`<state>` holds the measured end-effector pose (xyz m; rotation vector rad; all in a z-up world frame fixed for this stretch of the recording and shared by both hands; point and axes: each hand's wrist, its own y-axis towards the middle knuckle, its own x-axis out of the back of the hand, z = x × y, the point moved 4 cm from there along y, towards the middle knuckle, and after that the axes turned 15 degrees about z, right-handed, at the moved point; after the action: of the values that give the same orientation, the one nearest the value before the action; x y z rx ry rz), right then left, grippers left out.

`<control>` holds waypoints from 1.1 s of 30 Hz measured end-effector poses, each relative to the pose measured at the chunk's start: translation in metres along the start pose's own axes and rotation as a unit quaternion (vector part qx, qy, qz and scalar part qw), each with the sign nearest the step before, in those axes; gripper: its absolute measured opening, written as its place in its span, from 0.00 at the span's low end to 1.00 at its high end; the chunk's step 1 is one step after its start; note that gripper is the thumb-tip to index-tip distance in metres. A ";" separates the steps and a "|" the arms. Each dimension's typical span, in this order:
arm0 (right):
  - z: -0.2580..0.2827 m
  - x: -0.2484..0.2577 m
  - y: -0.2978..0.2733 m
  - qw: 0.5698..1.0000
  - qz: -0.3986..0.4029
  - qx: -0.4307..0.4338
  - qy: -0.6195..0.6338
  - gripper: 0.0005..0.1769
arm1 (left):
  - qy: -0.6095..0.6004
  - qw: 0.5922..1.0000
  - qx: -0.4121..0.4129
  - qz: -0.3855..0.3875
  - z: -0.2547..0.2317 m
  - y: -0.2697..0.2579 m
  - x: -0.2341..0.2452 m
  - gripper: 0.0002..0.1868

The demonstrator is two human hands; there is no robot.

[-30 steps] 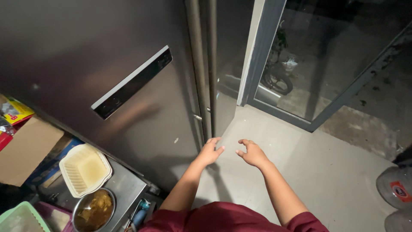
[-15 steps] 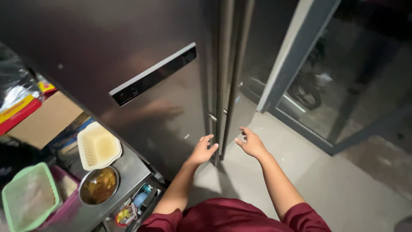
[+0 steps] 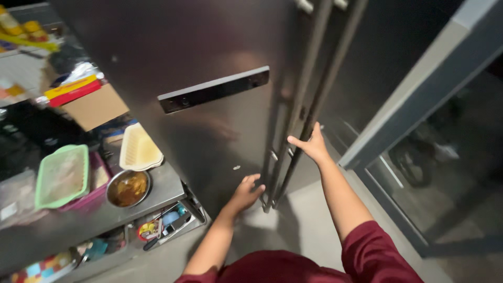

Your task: The person retrieves a pink container of flour and a yellow seasoning packet from the refrigerator. They place the items on a counter, open the seasoning packet, and transfer raw meat pieces from a clear container into the pink flour container. The person then shakes the container to coat the meat.

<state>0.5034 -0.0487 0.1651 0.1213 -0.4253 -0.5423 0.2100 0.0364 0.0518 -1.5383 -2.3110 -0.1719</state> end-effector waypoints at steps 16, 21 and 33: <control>0.007 0.015 -0.046 0.973 -0.211 -0.090 -0.013 0.30 | -0.001 0.999 0.043 -0.025 0.015 -0.049 -0.035 0.29; 0.008 0.062 -0.150 0.957 -0.230 -0.100 -0.144 0.29 | 0.016 0.999 0.036 -0.001 0.014 -0.026 -0.051 0.29; 0.058 0.086 -0.233 0.965 -0.014 -0.038 -0.258 0.26 | 0.079 0.988 -0.102 0.087 -0.011 0.052 -0.173 0.28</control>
<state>0.4347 -0.2921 0.1968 -0.0925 -0.9116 -0.6158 0.3194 -0.0965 -0.0056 -1.7466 -2.0785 -0.4803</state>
